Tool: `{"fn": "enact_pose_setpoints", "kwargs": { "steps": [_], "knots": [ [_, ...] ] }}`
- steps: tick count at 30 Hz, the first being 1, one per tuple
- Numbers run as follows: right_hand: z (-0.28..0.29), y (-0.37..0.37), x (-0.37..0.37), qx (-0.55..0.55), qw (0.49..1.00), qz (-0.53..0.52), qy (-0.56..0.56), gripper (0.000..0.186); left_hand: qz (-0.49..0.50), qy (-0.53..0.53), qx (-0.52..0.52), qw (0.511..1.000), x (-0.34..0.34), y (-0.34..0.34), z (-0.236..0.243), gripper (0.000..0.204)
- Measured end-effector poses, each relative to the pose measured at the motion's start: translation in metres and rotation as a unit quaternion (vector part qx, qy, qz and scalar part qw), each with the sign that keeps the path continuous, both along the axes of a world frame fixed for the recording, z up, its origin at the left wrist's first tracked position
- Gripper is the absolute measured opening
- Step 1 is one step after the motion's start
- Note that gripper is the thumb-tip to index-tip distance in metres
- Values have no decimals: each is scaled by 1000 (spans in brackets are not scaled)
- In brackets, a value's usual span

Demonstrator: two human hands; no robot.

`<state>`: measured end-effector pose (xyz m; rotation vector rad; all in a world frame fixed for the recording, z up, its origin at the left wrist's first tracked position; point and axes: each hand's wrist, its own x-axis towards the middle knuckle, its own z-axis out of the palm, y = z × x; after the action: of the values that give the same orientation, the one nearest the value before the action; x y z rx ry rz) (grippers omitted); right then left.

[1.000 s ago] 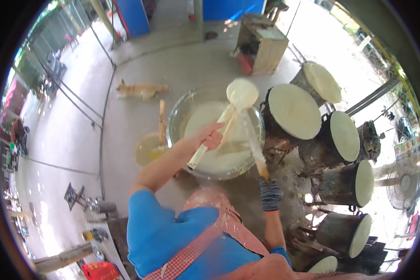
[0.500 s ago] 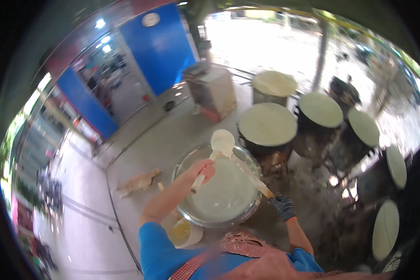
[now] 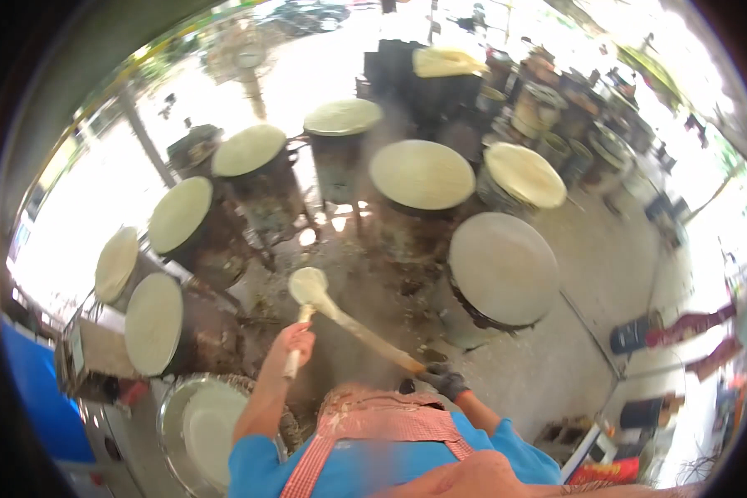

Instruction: The person lifts cooked sheets from round griddles using a stick and stacks them, then scoops batter from a bowl with a ladle onto the griddles and spreads it evenly using a stick.

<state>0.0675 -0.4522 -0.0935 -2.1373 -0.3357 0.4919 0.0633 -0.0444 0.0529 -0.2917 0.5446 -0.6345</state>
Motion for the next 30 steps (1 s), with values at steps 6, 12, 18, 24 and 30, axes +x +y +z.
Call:
{"fn": "enact_pose_setpoints", "kwargs": {
  "steps": [6,12,18,24,30],
  "knots": [
    [84,-164,-62,-206,890,-407,8,36,-252,-88,29,963,169,-201,-5,37],
    [130,-167,-8,-175,820,-455,-298,39,-334,-410,450,720,276,-367,18,45],
    [93,-148,61,-274,817,-496,-103,36,-182,-535,732,380,344,-428,-88,64],
    [117,-116,100,242,630,-735,66,33,-185,-595,781,42,349,-415,-40,66],
    [37,-161,129,24,772,-635,-24,30,38,-634,727,262,373,-380,6,67]
  ]
}}
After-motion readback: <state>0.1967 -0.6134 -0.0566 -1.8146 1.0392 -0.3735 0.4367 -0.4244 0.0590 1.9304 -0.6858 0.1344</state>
